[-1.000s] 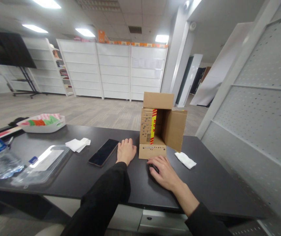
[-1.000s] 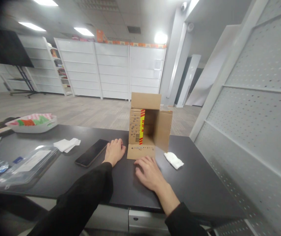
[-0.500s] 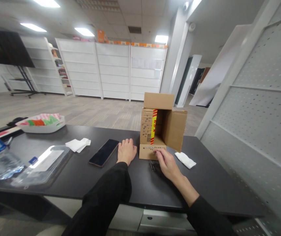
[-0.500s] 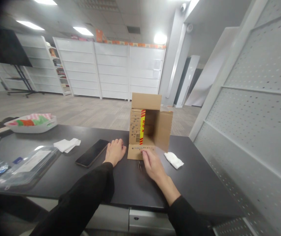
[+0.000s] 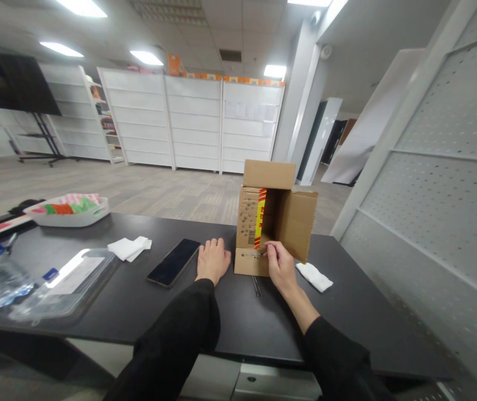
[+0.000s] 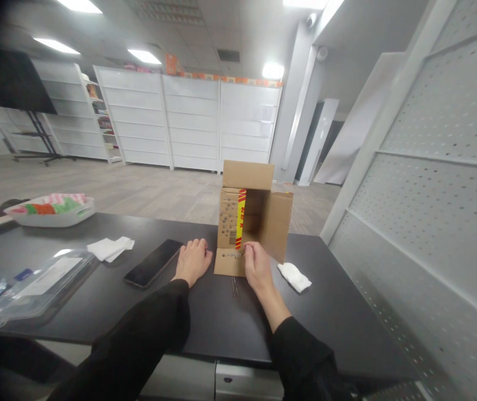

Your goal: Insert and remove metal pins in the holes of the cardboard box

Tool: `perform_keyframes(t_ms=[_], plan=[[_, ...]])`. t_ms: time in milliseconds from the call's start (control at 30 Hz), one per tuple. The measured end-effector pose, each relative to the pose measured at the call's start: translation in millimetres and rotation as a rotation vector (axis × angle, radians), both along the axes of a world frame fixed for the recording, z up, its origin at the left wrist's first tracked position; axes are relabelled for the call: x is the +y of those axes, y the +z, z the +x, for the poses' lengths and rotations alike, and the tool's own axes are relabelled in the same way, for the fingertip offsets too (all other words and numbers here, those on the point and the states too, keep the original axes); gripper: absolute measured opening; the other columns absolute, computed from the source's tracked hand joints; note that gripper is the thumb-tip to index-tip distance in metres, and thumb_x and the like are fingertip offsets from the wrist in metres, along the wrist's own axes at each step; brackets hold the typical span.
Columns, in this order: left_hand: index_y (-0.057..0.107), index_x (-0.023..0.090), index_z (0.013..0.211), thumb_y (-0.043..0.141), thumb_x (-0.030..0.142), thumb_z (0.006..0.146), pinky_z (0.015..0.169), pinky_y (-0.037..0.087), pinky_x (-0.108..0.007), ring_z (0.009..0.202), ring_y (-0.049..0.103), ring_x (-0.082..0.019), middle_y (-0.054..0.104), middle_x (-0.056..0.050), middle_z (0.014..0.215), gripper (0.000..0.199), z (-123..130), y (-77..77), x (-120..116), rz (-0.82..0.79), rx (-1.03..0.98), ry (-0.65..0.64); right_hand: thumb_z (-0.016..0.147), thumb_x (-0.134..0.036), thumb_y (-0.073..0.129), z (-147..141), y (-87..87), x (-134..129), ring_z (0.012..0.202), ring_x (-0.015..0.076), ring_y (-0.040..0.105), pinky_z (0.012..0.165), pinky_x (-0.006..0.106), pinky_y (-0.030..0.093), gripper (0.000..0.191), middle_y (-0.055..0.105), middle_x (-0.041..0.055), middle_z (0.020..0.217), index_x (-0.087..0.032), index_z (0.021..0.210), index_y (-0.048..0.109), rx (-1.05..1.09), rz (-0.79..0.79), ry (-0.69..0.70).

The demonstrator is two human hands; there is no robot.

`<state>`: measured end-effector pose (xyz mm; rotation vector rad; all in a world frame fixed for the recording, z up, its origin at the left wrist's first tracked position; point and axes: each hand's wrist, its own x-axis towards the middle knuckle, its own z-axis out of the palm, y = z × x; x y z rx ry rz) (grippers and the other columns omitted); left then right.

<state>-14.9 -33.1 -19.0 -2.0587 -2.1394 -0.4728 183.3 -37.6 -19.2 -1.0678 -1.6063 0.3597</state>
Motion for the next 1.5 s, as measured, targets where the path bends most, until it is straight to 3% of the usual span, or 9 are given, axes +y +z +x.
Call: perform_keyframes(t_ms=[167,733,1500], plan=[[0.058,0.018,0.098,0.041,0.024,0.09,0.09,0.037,-0.04,0.105,0.053,-0.027,0.063,-0.012,0.108,0.019,0.4,2.3,0.1,-0.009,0.002,0.0,0.098,-0.042,0.039,3.0,-9.0,-0.9,0.076,0.0196,0.063,0.073,0.033,0.05,0.03,0.067,0.0059,0.085,-0.019,0.098,0.059,0.017,-0.027,0.014],[0.057,0.017,0.097,0.042,0.024,0.09,0.088,0.038,-0.041,0.103,0.055,-0.027,0.063,-0.012,0.106,0.018,0.0,3.1,-0.3,-0.002,0.006,0.0,0.098,-0.039,0.039,1.4,-7.8,-4.2,0.08,0.0208,0.065,0.075,0.034,0.049,0.029,0.069,0.0073,0.087,-0.019,0.098,0.06,-0.031,-0.032,0.02],[0.057,0.018,0.099,0.043,0.024,0.09,0.088,0.038,-0.039,0.104,0.054,-0.026,0.063,-0.012,0.108,0.019,0.9,4.7,-1.2,-0.019,0.007,0.019,0.096,-0.027,0.042,3.1,-10.7,0.1,0.088,0.0218,0.063,0.079,0.035,0.048,0.022,0.067,0.0082,0.093,-0.02,0.098,0.063,-0.165,0.076,0.057]])
